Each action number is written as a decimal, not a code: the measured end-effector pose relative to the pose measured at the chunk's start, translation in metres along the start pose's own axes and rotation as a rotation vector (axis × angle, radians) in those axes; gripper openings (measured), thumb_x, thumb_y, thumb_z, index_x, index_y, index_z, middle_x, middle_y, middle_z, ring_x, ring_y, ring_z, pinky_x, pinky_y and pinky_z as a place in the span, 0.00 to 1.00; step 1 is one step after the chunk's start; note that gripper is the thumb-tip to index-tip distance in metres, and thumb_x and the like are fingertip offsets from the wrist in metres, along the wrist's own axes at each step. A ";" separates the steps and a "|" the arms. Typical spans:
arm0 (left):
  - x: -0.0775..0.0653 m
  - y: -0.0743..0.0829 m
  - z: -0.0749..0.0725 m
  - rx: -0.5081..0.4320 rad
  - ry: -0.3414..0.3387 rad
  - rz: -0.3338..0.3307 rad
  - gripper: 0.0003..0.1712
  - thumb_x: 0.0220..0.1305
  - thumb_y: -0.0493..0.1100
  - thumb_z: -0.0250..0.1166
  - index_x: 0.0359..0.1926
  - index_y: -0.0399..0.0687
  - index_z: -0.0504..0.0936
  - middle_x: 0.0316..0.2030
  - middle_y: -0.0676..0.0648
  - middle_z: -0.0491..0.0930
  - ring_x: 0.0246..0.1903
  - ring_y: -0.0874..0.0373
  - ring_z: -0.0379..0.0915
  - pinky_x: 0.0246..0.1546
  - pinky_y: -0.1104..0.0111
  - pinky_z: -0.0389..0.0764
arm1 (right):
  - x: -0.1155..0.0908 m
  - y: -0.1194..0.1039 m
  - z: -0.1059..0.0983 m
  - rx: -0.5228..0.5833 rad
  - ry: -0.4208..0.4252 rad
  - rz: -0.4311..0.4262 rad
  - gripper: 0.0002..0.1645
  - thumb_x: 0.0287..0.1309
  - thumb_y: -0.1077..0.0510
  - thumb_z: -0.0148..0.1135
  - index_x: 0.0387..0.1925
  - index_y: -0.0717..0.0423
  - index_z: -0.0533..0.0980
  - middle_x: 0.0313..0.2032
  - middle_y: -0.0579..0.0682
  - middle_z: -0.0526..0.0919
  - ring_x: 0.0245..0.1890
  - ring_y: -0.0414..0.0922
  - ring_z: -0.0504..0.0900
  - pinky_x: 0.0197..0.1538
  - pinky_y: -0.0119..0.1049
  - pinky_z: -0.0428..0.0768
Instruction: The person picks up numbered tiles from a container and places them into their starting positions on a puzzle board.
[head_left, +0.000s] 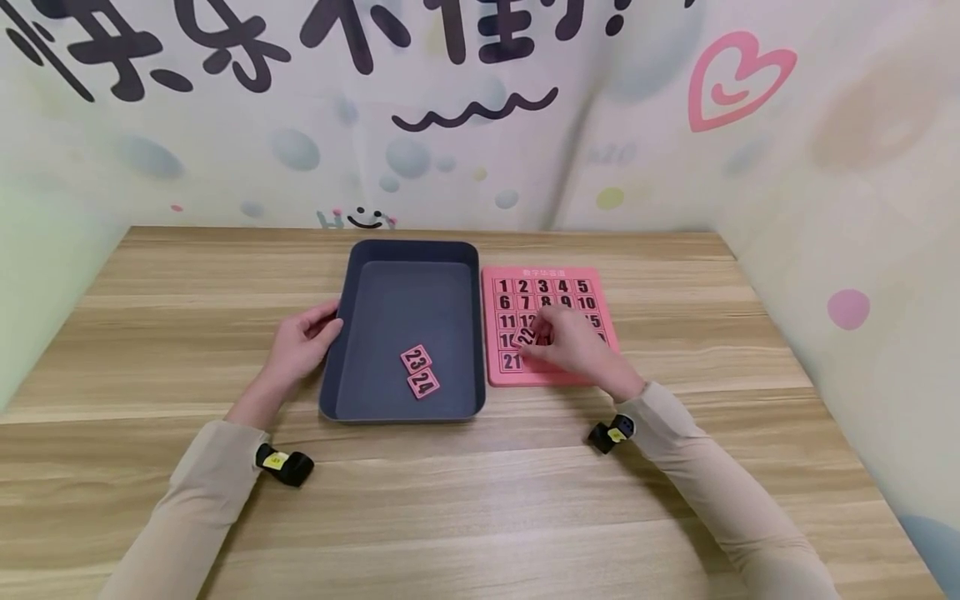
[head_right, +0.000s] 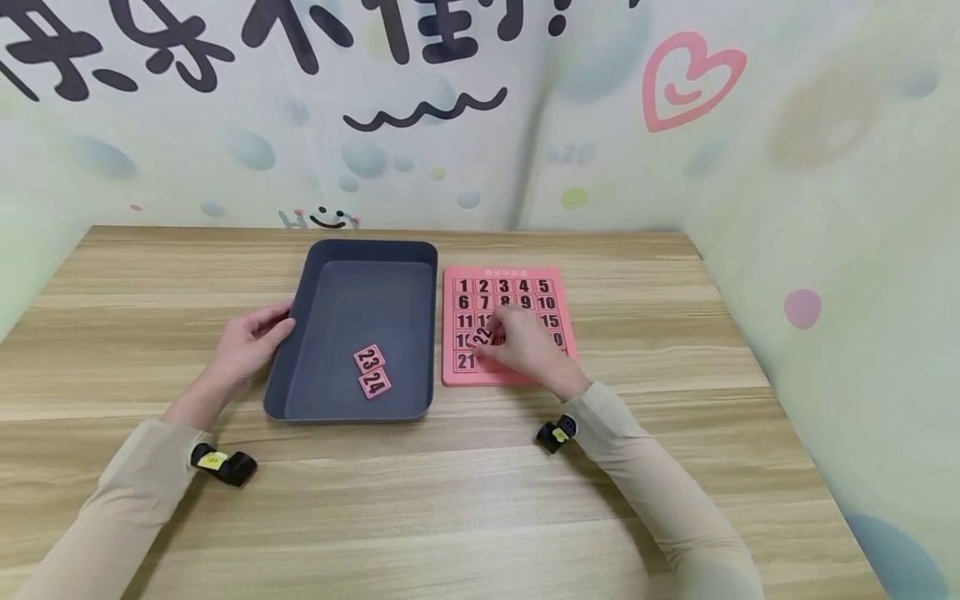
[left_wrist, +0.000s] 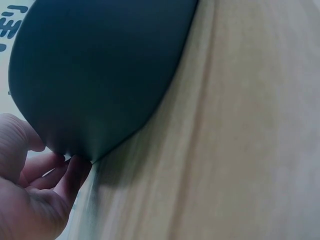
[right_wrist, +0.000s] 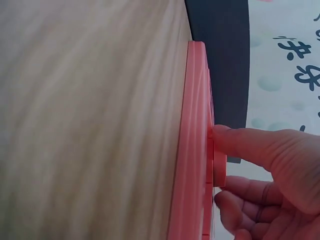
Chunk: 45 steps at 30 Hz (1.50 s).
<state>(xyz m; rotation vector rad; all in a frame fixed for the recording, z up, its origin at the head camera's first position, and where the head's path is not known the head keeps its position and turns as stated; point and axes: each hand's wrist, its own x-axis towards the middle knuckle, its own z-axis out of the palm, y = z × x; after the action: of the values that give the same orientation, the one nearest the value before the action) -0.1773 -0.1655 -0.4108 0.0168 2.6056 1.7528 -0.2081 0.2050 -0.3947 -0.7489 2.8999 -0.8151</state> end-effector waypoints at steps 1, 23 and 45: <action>0.000 0.000 0.000 0.005 -0.002 -0.003 0.24 0.69 0.37 0.52 0.63 0.29 0.65 0.60 0.32 0.68 0.42 0.77 0.65 0.41 0.88 0.68 | 0.000 0.000 0.000 -0.004 -0.001 0.003 0.18 0.44 0.54 0.74 0.30 0.61 0.76 0.28 0.51 0.79 0.28 0.45 0.75 0.32 0.35 0.75; -0.001 0.001 0.000 -0.001 -0.001 0.006 0.24 0.69 0.37 0.53 0.62 0.28 0.66 0.60 0.31 0.68 0.41 0.78 0.65 0.41 0.88 0.68 | 0.006 0.000 -0.008 -0.020 -0.130 -0.111 0.21 0.47 0.62 0.71 0.45 0.61 0.78 0.35 0.51 0.79 0.35 0.46 0.74 0.39 0.38 0.74; 0.001 0.000 0.001 -0.043 -0.005 -0.004 0.25 0.69 0.37 0.52 0.63 0.28 0.64 0.60 0.31 0.67 0.41 0.79 0.65 0.41 0.87 0.69 | -0.018 0.001 -0.017 0.024 -0.164 -0.017 0.17 0.37 0.63 0.76 0.31 0.61 0.77 0.26 0.48 0.79 0.28 0.43 0.76 0.35 0.35 0.78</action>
<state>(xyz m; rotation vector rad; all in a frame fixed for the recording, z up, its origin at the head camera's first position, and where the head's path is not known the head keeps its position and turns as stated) -0.1781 -0.1644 -0.4113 0.0164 2.5624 1.8040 -0.1957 0.2226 -0.3823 -0.7986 2.7379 -0.7503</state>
